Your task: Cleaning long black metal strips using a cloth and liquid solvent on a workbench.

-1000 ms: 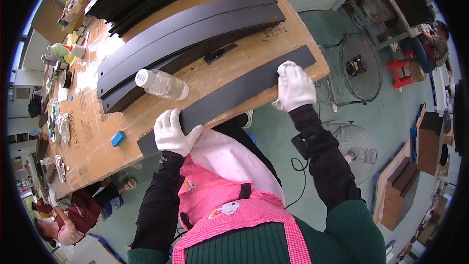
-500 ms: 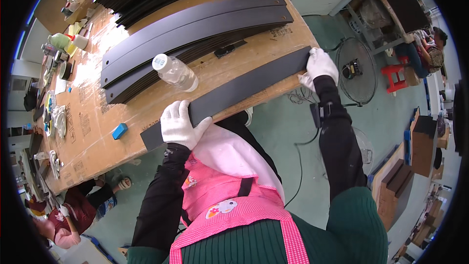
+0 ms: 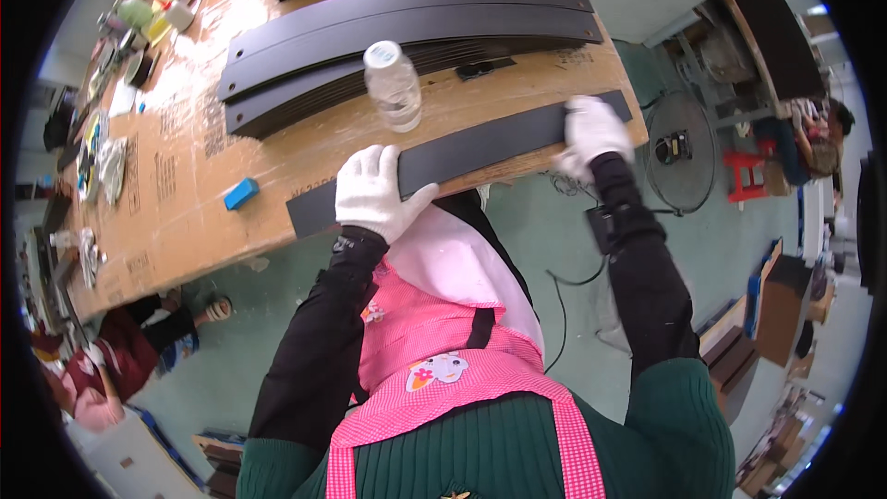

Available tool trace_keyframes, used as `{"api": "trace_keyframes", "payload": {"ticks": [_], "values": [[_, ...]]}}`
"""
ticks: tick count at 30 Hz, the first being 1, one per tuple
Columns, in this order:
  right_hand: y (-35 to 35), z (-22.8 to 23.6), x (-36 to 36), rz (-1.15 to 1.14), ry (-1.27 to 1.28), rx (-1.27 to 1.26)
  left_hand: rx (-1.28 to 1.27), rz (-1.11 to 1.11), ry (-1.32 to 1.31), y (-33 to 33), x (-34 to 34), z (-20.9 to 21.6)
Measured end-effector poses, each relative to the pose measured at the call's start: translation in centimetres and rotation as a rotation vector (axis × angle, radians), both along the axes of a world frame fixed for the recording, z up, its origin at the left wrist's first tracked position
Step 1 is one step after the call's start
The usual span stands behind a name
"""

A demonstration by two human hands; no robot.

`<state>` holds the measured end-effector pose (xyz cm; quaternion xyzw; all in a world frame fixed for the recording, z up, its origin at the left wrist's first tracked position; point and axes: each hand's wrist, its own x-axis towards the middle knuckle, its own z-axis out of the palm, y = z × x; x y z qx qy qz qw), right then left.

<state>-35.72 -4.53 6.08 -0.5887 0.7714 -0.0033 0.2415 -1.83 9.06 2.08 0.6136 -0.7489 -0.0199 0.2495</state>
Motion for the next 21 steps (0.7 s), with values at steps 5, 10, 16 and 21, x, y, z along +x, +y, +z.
{"api": "trace_keyframes", "payload": {"ticks": [5, 10, 16, 21], "values": [[3.2, -2.0, 4.3, 0.082, 0.084, -0.147, -0.022, -0.007, 0.037, -0.4, -0.1, -0.7], [9.8, -0.8, 15.5, 0.593, -0.005, -0.188, -0.046, -0.042, 0.036, 0.7, 1.6, -0.9], [2.8, -2.2, 3.4, 0.325, 0.244, -0.289, 0.107, 0.146, 0.031, 5.6, 12.0, 1.7], [9.3, -0.8, 23.0, 0.69, -0.148, -0.387, 0.197, 0.106, 0.082, 7.3, 18.1, -0.2]]}}
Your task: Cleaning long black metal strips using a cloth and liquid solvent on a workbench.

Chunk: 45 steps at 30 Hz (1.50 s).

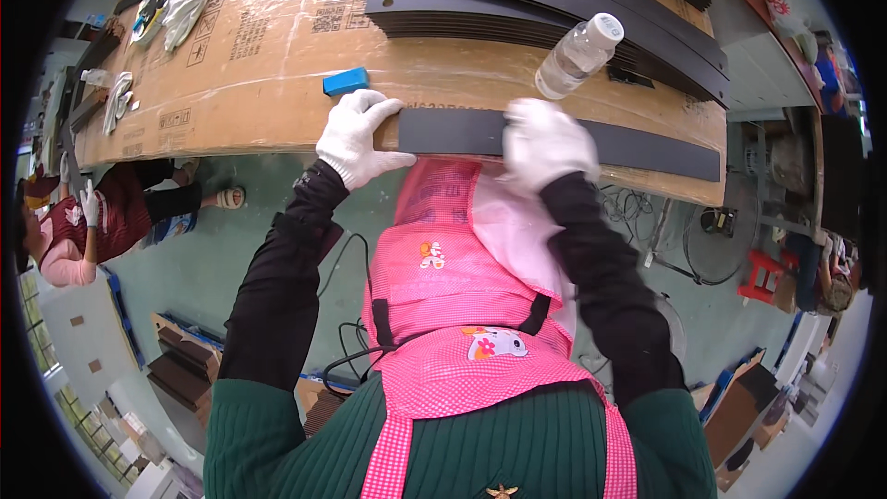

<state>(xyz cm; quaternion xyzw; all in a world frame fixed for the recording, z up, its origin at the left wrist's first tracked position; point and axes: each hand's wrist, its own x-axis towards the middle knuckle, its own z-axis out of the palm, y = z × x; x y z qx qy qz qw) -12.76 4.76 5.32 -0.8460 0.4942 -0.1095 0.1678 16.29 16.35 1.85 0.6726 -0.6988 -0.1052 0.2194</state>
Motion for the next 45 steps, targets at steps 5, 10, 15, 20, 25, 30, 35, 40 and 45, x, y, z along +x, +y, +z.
{"api": "trace_keyframes", "payload": {"ticks": [5, 10, 15, 20, 25, 30, 35, 40, 45], "values": [[3.8, 1.7, 9.0, 0.483, -0.032, 0.127, -0.081, -0.085, 0.049, -0.7, 0.9, -2.0], [-3.5, -0.5, -6.5, -0.151, -0.038, 0.211, -0.083, -0.11, 0.067, -0.5, 1.2, -0.7], [-1.8, 0.3, 0.9, 0.014, 0.185, 0.047, -0.085, -0.113, 0.073, -1.1, 0.8, -0.6], [-0.6, 1.2, 7.6, 0.305, 0.167, 0.164, -0.072, -0.09, 0.086, -0.8, 0.8, -1.4], [-2.7, 1.6, -3.2, 0.122, 0.185, 0.069, -0.066, -0.081, 0.051, -0.4, 1.2, -1.2], [-1.6, -0.4, 2.2, 0.198, 0.102, 0.003, -0.088, -0.093, 0.045, -1.5, 0.4, -0.6], [4.7, 0.8, 14.3, 0.502, 0.045, 0.039, -0.047, -0.036, 0.22, -1.5, 1.6, -4.5], [2.3, -0.9, 4.5, 0.519, -0.199, 0.083, -0.044, -0.071, 0.059, -1.2, 0.4, -0.9], [-0.2, 1.1, -3.2, 0.12, 0.059, 0.072, -0.03, -0.06, 0.075, -0.2, 1.1, -0.3]]}}
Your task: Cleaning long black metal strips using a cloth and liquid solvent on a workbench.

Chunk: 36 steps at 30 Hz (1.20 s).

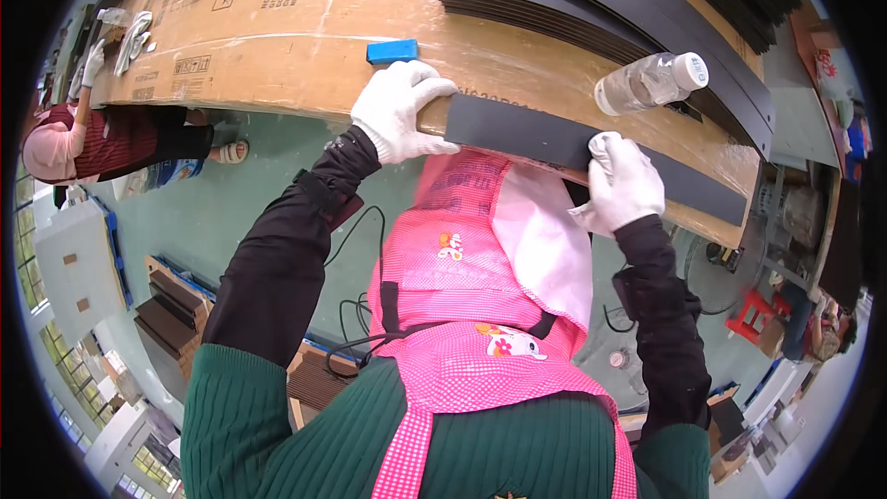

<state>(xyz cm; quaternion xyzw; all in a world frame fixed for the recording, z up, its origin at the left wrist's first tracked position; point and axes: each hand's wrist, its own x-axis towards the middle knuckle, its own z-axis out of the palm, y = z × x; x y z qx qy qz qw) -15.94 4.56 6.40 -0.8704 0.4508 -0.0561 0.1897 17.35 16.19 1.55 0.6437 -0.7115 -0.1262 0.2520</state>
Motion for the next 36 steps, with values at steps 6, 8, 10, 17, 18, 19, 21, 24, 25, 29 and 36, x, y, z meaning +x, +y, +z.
{"api": "trace_keyframes", "payload": {"ticks": [6, 8, 10, 17, 18, 19, 21, 24, 25, 29, 36], "values": [[3.4, -1.7, 14.5, 0.273, -0.146, -0.022, -0.1, -0.003, 0.009, -1.1, 0.0, -2.8], [4.4, -2.2, 17.2, 0.289, -0.112, -0.008, -0.16, 0.003, 0.022, -1.5, 0.6, -3.5], [4.0, -2.6, 15.9, 0.378, -0.101, 0.043, -0.134, -0.023, 0.006, -1.6, -0.2, -2.5], [-2.1, -1.6, 1.8, 0.13, 0.057, -0.062, -0.054, -0.046, -0.05, -1.7, -1.3, 0.2], [-1.2, -1.1, 2.5, 0.12, 0.065, -0.001, -0.042, -0.037, -0.054, -1.4, -1.3, 0.2], [-0.6, -0.7, 3.1, 0.089, 0.086, 0.054, -0.022, -0.028, -0.062, -1.3, -1.6, 0.0], [0.3, 0.1, 1.7, 0.143, -0.028, 0.08, 0.036, -0.023, -0.122, 0.0, -0.8, 0.4], [-4.8, -0.9, -7.9, -0.045, 0.181, -0.127, 0.316, 0.013, -0.337, -0.4, -2.6, 4.9], [-7.8, -1.4, -11.9, -0.378, 0.287, 0.078, 0.444, 0.026, -0.473, -0.9, -3.2, 6.0], [-12.6, -3.4, -34.0, -1.123, 0.047, -0.061, 0.121, 0.042, -0.281, -4.2, -8.3, 6.2], [-12.3, -4.9, -30.0, -0.915, -0.134, -0.054, -0.124, 0.138, 0.888, -16.1, -17.8, -0.4]]}}
